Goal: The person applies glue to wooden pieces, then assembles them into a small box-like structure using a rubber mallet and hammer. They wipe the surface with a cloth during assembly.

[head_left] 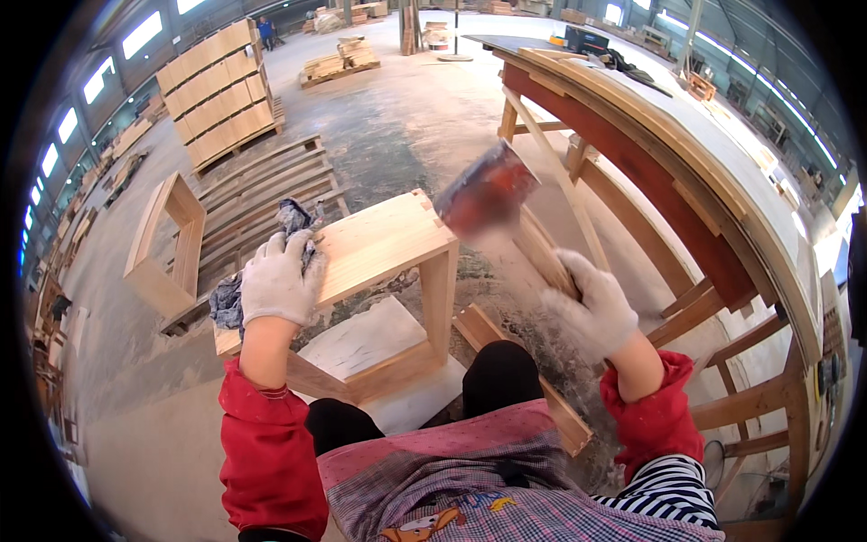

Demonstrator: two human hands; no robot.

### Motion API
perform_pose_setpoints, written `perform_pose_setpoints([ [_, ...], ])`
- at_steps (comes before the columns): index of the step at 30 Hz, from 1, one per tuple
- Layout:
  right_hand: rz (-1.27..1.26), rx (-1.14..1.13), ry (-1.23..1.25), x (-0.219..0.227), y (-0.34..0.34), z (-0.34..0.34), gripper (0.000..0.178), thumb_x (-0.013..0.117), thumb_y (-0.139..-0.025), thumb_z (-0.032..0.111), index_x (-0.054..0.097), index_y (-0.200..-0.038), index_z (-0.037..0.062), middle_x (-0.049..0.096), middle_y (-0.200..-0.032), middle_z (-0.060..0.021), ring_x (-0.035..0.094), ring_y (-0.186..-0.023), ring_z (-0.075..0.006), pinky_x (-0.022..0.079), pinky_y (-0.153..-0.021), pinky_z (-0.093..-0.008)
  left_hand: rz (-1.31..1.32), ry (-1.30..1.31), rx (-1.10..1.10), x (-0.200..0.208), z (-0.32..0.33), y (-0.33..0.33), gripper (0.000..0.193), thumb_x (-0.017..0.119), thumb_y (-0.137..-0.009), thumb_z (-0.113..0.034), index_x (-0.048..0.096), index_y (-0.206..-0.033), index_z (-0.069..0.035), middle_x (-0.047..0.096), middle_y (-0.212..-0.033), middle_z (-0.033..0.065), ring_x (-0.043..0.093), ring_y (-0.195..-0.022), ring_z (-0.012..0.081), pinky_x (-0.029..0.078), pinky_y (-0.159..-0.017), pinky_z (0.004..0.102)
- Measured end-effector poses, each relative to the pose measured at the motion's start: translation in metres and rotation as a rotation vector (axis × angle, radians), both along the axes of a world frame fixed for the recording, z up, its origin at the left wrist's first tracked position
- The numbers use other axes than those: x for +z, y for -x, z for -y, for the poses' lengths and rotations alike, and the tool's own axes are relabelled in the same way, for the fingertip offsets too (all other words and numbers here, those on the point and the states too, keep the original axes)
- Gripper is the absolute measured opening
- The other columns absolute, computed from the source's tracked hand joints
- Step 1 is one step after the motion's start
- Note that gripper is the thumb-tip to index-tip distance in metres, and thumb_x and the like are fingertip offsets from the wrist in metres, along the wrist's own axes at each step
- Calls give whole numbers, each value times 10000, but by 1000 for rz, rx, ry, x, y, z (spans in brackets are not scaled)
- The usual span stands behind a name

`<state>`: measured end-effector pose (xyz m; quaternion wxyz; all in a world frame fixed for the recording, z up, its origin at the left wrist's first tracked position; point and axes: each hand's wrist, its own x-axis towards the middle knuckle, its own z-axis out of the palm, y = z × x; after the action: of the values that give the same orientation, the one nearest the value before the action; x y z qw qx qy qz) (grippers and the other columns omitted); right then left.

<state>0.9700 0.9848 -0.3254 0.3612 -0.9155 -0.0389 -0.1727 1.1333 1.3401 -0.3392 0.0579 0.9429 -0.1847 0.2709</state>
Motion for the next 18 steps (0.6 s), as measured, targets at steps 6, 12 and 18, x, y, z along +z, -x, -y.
perform_pose_setpoints([
  [6,-110,-188,484,15,-13,22,460,621,-889,392,550,-1246,111,681,-1010,-209,651,-936,-407,515,-811,-488,-23,5,-37,-3,0,-6,358,590,-879,-365,616,-1155,-138,624,-1040,184,612,-925,395,489,-785,500],
  [12,-15,-170,6,-16,50,67,577,680,-875,319,478,-1375,114,653,-1201,-169,663,-965,-380,500,-865,-432,16,7,-48,-15,0,-13,344,545,-919,-334,620,-1183,-126,611,-1146,204,592,-1016,391,476,-843,484],
  [18,256,-602,-585,34,191,74,607,605,-918,124,363,-1474,129,603,-807,-54,546,-589,-95,482,-533,-271,-22,-22,-85,-20,-20,-25,381,538,-931,-328,584,-1238,-107,588,-1207,182,567,-1086,392,466,-897,469],
])
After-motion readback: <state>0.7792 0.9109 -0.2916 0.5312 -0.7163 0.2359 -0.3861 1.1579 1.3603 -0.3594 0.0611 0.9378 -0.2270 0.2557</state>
